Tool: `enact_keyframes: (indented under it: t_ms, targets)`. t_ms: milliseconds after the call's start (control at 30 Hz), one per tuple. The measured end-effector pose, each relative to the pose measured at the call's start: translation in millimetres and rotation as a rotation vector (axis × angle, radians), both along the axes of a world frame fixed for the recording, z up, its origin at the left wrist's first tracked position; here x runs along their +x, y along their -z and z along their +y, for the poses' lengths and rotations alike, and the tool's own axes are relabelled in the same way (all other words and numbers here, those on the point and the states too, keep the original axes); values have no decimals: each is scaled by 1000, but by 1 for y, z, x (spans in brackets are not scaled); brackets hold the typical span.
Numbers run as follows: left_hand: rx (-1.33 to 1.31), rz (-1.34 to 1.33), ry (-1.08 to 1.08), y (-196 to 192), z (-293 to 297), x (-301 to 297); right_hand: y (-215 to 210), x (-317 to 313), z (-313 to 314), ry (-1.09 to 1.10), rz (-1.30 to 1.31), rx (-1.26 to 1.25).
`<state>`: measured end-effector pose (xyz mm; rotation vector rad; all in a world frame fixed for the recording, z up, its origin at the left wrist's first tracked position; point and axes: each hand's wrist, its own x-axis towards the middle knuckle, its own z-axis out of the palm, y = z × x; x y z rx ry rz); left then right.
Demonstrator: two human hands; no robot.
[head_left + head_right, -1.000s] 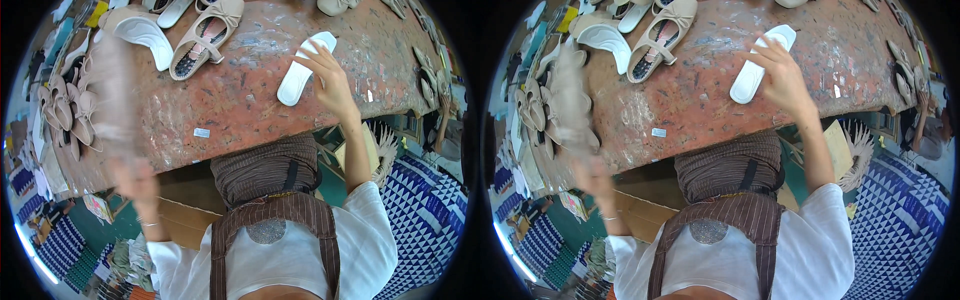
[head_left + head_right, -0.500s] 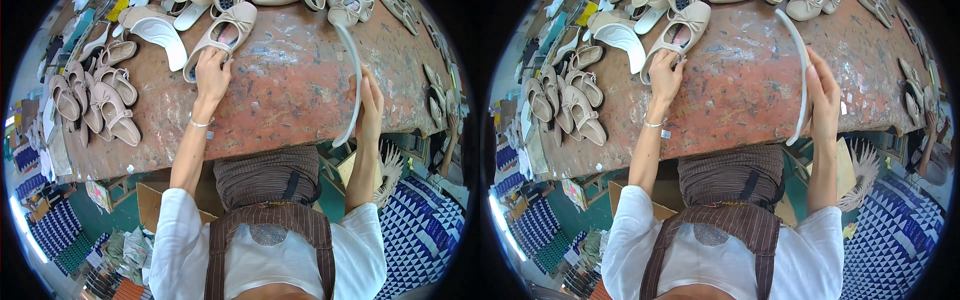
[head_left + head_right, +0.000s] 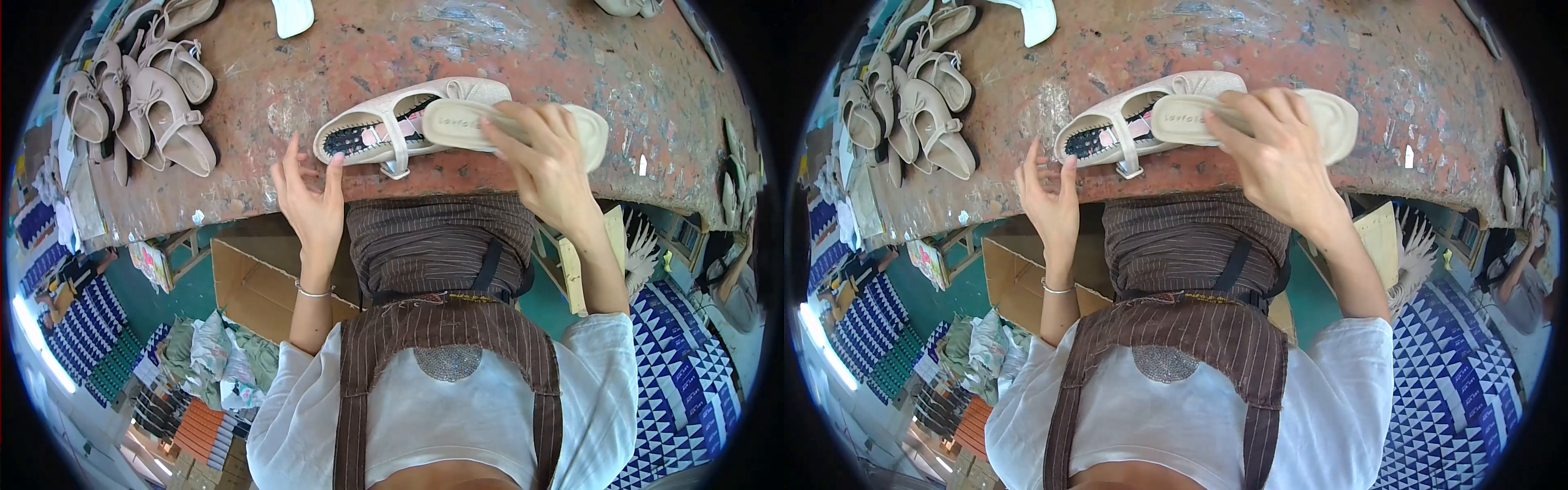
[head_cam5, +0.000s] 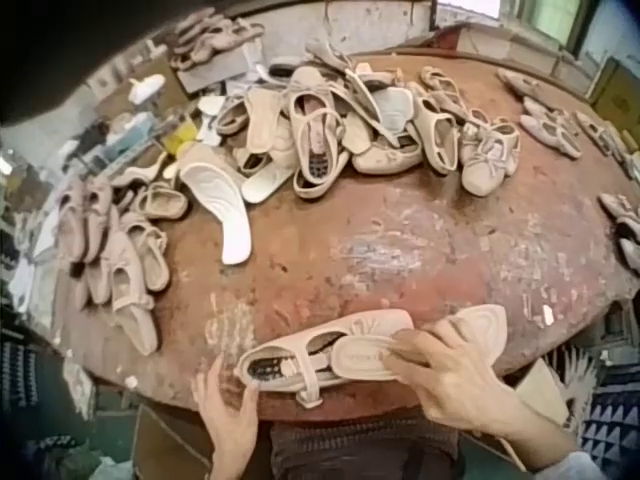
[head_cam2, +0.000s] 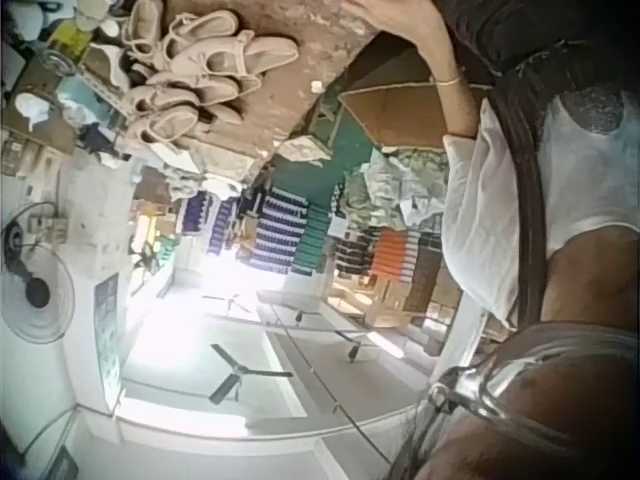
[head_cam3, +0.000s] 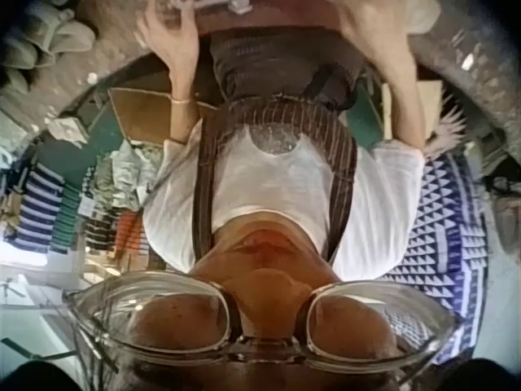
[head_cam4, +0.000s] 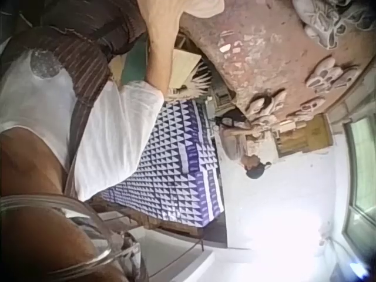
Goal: The person assembles shoes by hand by inserting white insoles into them and pressing them down. They move finished shoes aside, pick up new shoes and insoles from the table, and repeat the process.
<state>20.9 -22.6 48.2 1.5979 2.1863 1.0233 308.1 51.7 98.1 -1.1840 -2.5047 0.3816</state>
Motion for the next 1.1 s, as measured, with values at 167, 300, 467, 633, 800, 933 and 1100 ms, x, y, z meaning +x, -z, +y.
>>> enact_keyframes:
  t_ms: [167,300,467,633,800,933,1100]
  targets:
    - [-162,-342,-28,17,6,-2,41,-48,19,-184,232,-84]
    - [-173,-387,12,18,10,-9,56,-82,18,-189,338,-220]
    - [-176,-523,40,21,12,-14,60,-99,21,-172,399,-311]
    - [-86,-377,53,30,18,-20,61,-106,21,-191,261,-411]
    - [-157,-715,-200,33,33,-16,64,-112,14,-304,147,-208]
    - [-167,-689,-171,35,35,-17,64,-116,23,-575,1,-265]
    - [-178,-510,-94,36,36,-24,60,-114,5,-397,-29,-89]
